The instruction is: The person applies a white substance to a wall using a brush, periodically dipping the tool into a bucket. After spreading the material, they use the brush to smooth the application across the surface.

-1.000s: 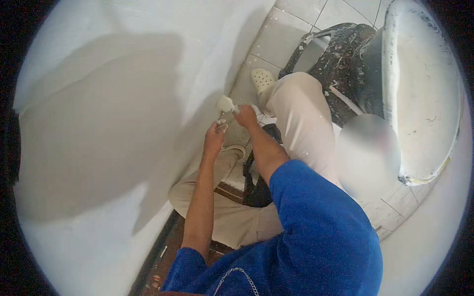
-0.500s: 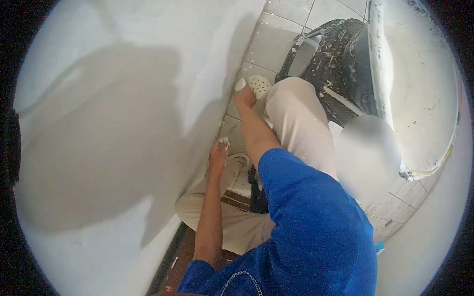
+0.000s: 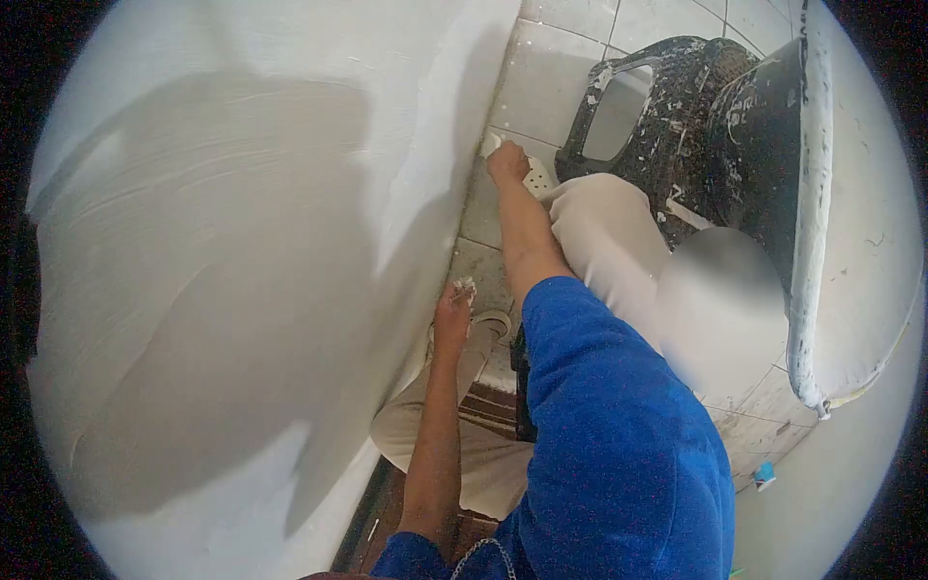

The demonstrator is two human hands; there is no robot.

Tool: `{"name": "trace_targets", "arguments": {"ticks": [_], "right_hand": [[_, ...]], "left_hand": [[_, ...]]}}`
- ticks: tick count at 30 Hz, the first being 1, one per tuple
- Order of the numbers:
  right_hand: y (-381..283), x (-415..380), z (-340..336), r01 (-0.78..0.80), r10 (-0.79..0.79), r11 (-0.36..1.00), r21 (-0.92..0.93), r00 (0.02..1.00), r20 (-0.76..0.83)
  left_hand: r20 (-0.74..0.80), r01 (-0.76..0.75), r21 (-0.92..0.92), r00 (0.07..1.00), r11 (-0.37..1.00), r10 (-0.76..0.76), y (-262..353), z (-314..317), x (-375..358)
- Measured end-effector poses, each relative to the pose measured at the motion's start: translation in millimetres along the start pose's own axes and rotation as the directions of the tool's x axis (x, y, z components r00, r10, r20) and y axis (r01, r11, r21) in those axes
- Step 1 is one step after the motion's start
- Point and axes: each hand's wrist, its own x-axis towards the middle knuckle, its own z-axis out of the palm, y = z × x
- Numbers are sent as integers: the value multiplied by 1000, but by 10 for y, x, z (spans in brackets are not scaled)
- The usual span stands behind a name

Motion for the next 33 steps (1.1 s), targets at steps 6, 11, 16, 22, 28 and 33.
{"name": "trace_targets", "arguments": {"ticks": [6, 11, 16, 22, 28, 33], "right_hand": [[-54, 100, -21, 87, -83, 994, -64, 994, 64], [269, -291, 92, 276, -277, 960, -35, 961, -12], [611, -1507, 249, 170, -167, 973, 154, 985, -35], [1000, -2035, 312, 116, -74, 902, 415, 991, -114], [615, -2677, -422, 536, -287, 685, 493, 821, -493], [171, -3431, -1596, 457, -391, 402, 794, 870, -302]], "left_hand": [[-7, 53, 32, 999, 998, -53, -55, -33, -49], [-10, 28, 43, 1000, 999, -27, -286, -53, 44], [20, -53, 52, 998, 997, 52, -149, -64, 3], [-52, -69, 46, 996, 997, 71, -21, -66, -424], [-115, -144, -82, 984, 986, 134, -183, -170, -982], [-198, -303, -155, 942, 940, 271, -372, -272, -1160]]}}
